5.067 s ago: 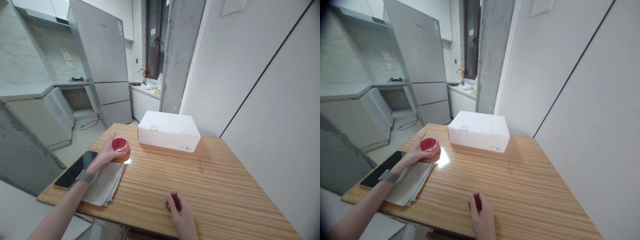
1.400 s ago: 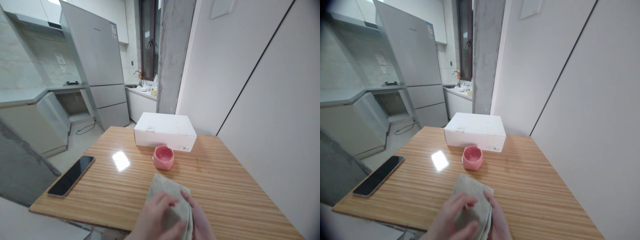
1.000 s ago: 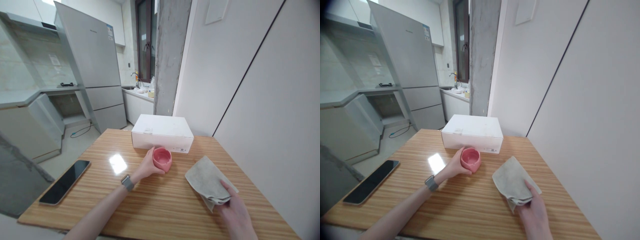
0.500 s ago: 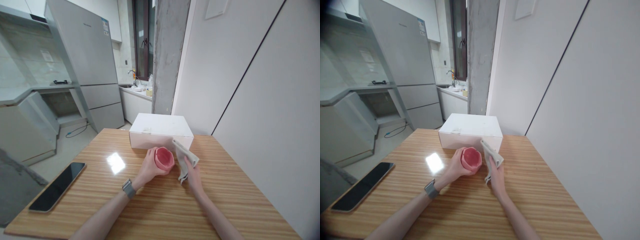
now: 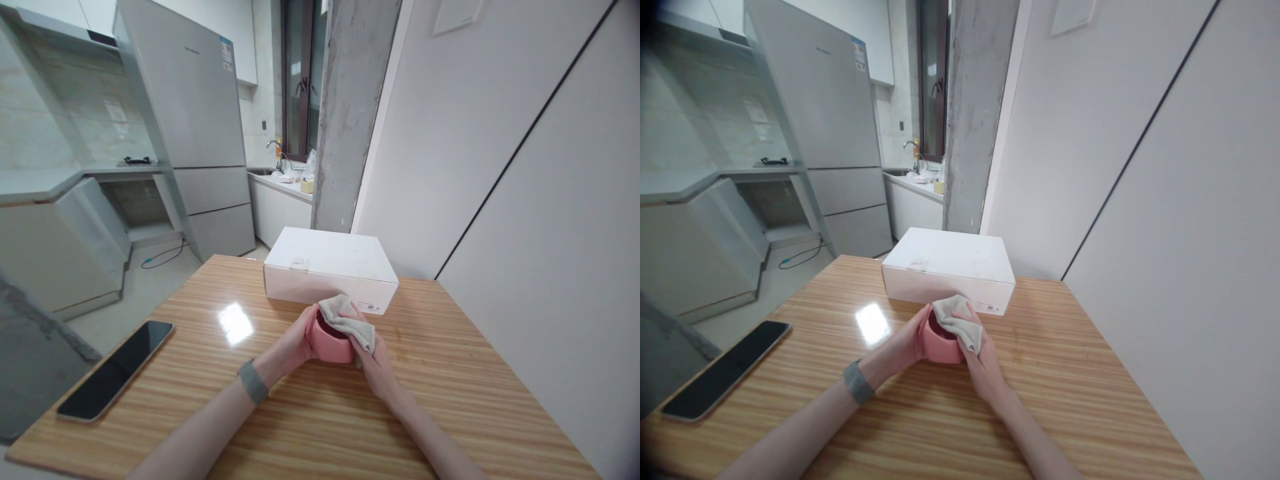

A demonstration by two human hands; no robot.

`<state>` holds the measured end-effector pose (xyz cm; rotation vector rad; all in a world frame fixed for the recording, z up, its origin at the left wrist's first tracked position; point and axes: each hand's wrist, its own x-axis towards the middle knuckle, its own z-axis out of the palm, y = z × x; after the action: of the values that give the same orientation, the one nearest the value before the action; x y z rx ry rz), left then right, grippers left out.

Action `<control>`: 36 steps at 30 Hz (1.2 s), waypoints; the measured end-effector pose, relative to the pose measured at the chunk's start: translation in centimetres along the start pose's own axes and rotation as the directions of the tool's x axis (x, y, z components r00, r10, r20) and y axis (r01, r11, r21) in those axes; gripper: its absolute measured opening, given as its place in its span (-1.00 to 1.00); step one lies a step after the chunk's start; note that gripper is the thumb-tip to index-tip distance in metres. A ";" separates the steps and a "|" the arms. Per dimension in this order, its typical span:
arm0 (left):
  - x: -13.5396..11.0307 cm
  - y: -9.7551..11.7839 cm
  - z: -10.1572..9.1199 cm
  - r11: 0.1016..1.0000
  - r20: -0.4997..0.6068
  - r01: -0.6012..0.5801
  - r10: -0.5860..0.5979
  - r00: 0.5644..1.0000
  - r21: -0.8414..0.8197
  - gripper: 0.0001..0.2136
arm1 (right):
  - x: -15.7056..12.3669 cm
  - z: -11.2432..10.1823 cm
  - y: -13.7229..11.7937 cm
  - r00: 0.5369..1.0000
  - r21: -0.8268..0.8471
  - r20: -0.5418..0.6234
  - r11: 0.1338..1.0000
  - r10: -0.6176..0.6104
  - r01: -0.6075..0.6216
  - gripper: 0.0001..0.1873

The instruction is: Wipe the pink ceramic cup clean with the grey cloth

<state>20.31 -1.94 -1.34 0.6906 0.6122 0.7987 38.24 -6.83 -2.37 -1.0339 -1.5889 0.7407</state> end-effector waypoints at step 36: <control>-1.4 -0.2 0.1 0.993 -0.021 -0.115 0.115 0.993 -0.038 -0.59 | 0.0 0.9 -2.8 0.878 -0.447 0.224 0.756 -0.422 0.478 -0.82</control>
<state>19.70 -3.17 -1.15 0.6876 0.5756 0.9227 36.68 -8.02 -0.22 -0.9040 -2.0864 0.0473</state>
